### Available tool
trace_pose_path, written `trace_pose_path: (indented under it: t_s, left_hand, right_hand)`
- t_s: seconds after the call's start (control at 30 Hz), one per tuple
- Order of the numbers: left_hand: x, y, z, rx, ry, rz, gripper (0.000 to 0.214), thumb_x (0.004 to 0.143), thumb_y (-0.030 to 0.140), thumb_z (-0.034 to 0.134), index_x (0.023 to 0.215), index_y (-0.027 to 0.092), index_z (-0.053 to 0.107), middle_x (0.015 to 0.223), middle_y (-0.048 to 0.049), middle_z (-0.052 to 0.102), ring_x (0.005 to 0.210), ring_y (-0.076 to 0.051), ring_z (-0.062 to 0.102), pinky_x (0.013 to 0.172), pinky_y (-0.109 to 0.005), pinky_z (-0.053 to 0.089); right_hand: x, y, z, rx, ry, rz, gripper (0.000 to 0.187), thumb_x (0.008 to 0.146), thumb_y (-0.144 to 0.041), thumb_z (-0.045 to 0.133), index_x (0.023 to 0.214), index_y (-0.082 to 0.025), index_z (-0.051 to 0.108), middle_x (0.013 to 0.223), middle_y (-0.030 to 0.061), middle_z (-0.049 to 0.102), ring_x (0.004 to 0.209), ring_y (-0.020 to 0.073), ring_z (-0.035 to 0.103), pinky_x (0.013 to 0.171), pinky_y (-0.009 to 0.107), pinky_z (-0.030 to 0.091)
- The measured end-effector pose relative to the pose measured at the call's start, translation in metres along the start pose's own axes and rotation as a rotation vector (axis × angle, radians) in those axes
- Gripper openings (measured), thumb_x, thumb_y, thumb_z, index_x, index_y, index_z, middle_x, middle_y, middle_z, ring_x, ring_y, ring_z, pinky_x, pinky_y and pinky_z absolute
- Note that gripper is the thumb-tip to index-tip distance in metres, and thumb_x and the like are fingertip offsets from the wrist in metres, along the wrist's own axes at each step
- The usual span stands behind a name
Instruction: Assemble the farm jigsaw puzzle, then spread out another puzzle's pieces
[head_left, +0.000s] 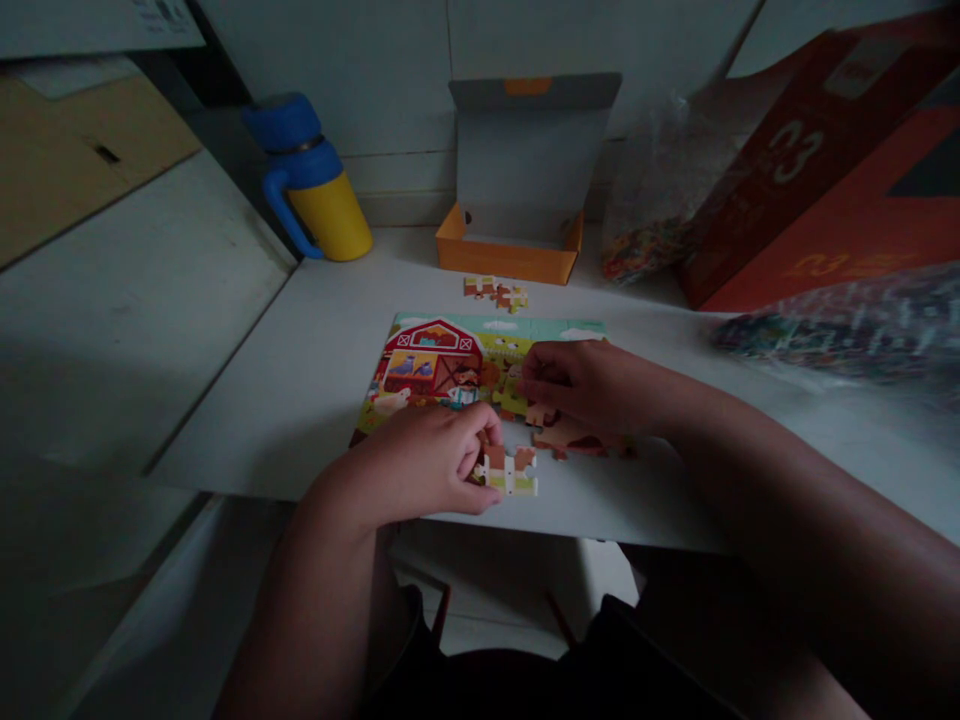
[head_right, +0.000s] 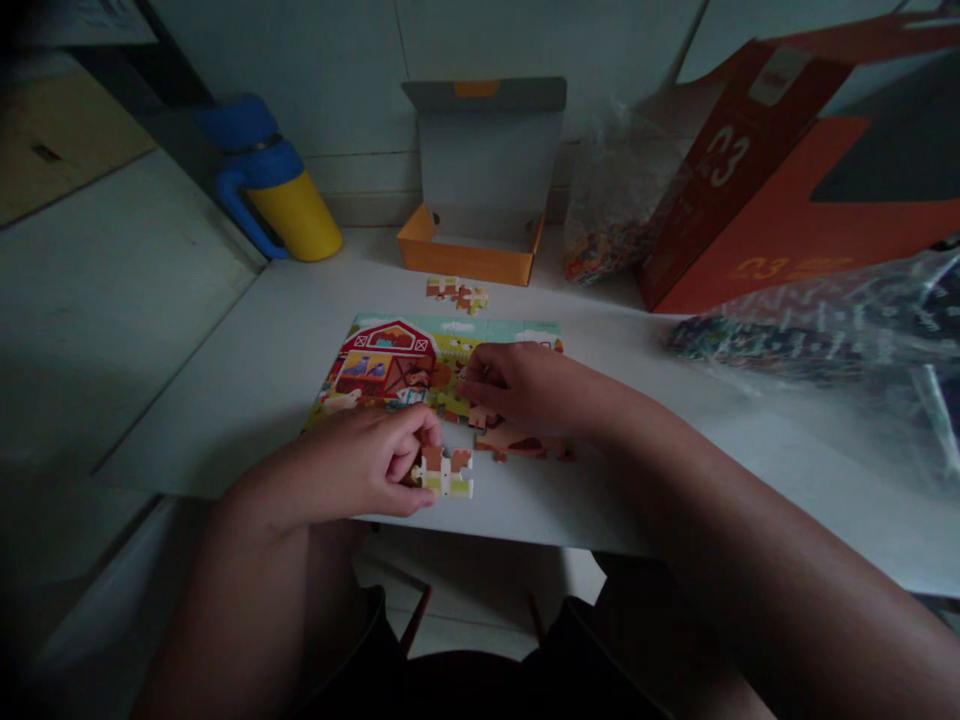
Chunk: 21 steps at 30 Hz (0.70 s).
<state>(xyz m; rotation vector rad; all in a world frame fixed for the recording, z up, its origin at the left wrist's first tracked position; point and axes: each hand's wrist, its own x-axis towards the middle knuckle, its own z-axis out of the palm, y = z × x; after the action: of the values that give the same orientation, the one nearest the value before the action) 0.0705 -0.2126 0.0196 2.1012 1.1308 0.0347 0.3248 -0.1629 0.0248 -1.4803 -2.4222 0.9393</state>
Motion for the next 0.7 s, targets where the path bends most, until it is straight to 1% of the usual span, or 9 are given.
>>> trace_pose_path:
  t_s: [0.07, 0.13, 0.2, 0.27, 0.37, 0.47, 0.53, 0.57, 0.7]
  left_hand:
    - [0.001, -0.002, 0.000, -0.003, 0.010, 0.000, 0.035, 0.078, 0.035, 0.084, 0.102, 0.024, 0.061, 0.070, 0.0086, 0.065, 0.063, -0.014, 0.058, 0.061, -0.029, 0.032]
    - [0.002, -0.004, -0.001, -0.021, 0.006, 0.019, 0.026, 0.082, 0.035, 0.080, 0.095, 0.023, 0.061, 0.071, 0.0069, 0.065, 0.064, -0.014, 0.057, 0.060, -0.028, 0.031]
    - [0.002, -0.007, -0.003, -0.062, -0.013, 0.052, 0.016, 0.085, 0.030, 0.075, 0.089, 0.023, 0.061, 0.072, 0.0056, 0.064, 0.064, -0.013, 0.056, 0.060, -0.028, 0.031]
    - [0.001, -0.010, -0.005, -0.104, -0.046, 0.094, 0.011, 0.084, 0.024, 0.072, 0.087, 0.022, 0.062, 0.070, 0.0057, 0.062, 0.063, -0.012, 0.054, 0.059, -0.027, 0.031]
    - [-0.001, -0.016, -0.010, -0.143, -0.119, 0.175, 0.010, 0.082, 0.019, 0.074, 0.084, 0.022, 0.065, 0.070, 0.0056, 0.061, 0.063, -0.011, 0.052, 0.058, -0.025, 0.033]
    - [-0.002, -0.022, -0.015, -0.243, -0.235, 0.273, 0.009, 0.084, 0.024, 0.081, 0.085, 0.022, 0.073, 0.078, 0.0024, 0.068, 0.067, -0.011, 0.057, 0.062, -0.024, 0.040]
    - [-0.002, -0.024, -0.017, -0.309, -0.316, 0.316, 0.009, 0.088, 0.030, 0.083, 0.087, 0.023, 0.078, 0.079, 0.0000, 0.070, 0.069, -0.013, 0.060, 0.065, -0.025, 0.044]
    - [-0.002, -0.025, -0.017, -0.323, -0.337, 0.325, 0.009, 0.089, 0.032, 0.083, 0.088, 0.023, 0.079, 0.078, -0.0007, 0.071, 0.069, -0.013, 0.061, 0.066, -0.026, 0.045]
    - [0.000, -0.026, -0.016, -0.322, -0.299, 0.293, 0.011, 0.088, 0.033, 0.086, 0.090, 0.024, 0.081, 0.079, -0.0006, 0.072, 0.069, -0.013, 0.063, 0.065, -0.025, 0.045]
  right_hand:
    - [0.000, 0.000, 0.000, -0.005, -0.002, 0.002, 0.027, 0.102, -0.046, 0.059, 0.096, -0.022, 0.069, 0.079, 0.0011, 0.072, 0.064, 0.0153, 0.056, 0.062, 0.030, 0.032]
    - [0.000, 0.000, 0.001, -0.009, -0.007, 0.002, 0.025, 0.102, -0.045, 0.060, 0.095, -0.022, 0.069, 0.078, 0.0010, 0.072, 0.063, 0.0151, 0.055, 0.061, 0.030, 0.032]
    - [0.000, 0.000, 0.000, -0.007, -0.008, -0.001, 0.025, 0.101, -0.045, 0.060, 0.095, -0.022, 0.068, 0.079, 0.0012, 0.072, 0.064, 0.0152, 0.054, 0.061, 0.031, 0.031]
    - [0.000, 0.001, -0.001, -0.002, -0.013, 0.001, 0.026, 0.101, -0.046, 0.060, 0.096, -0.022, 0.068, 0.079, 0.0012, 0.072, 0.064, 0.0155, 0.055, 0.061, 0.031, 0.032]
    - [-0.001, 0.001, -0.001, 0.006, -0.030, -0.004, 0.026, 0.102, -0.047, 0.059, 0.097, -0.023, 0.068, 0.079, 0.0008, 0.072, 0.065, 0.0160, 0.057, 0.061, 0.031, 0.033]
    - [-0.003, -0.002, 0.001, 0.027, -0.029, -0.027, 0.024, 0.101, -0.046, 0.061, 0.097, -0.023, 0.067, 0.082, 0.0005, 0.073, 0.067, 0.0157, 0.058, 0.062, 0.030, 0.035]
    - [-0.004, -0.006, 0.004, 0.047, -0.039, -0.041, 0.023, 0.100, -0.045, 0.062, 0.097, -0.023, 0.068, 0.084, 0.0008, 0.074, 0.068, 0.0155, 0.059, 0.063, 0.030, 0.035]
    - [-0.004, -0.008, 0.006, 0.055, -0.047, -0.051, 0.023, 0.100, -0.045, 0.062, 0.098, -0.023, 0.069, 0.084, 0.0010, 0.074, 0.067, 0.0154, 0.059, 0.063, 0.029, 0.035]
    - [-0.004, -0.012, 0.012, 0.022, -0.046, -0.081, 0.022, 0.100, -0.043, 0.064, 0.099, -0.023, 0.071, 0.082, 0.0010, 0.074, 0.065, 0.0142, 0.057, 0.061, 0.029, 0.032]
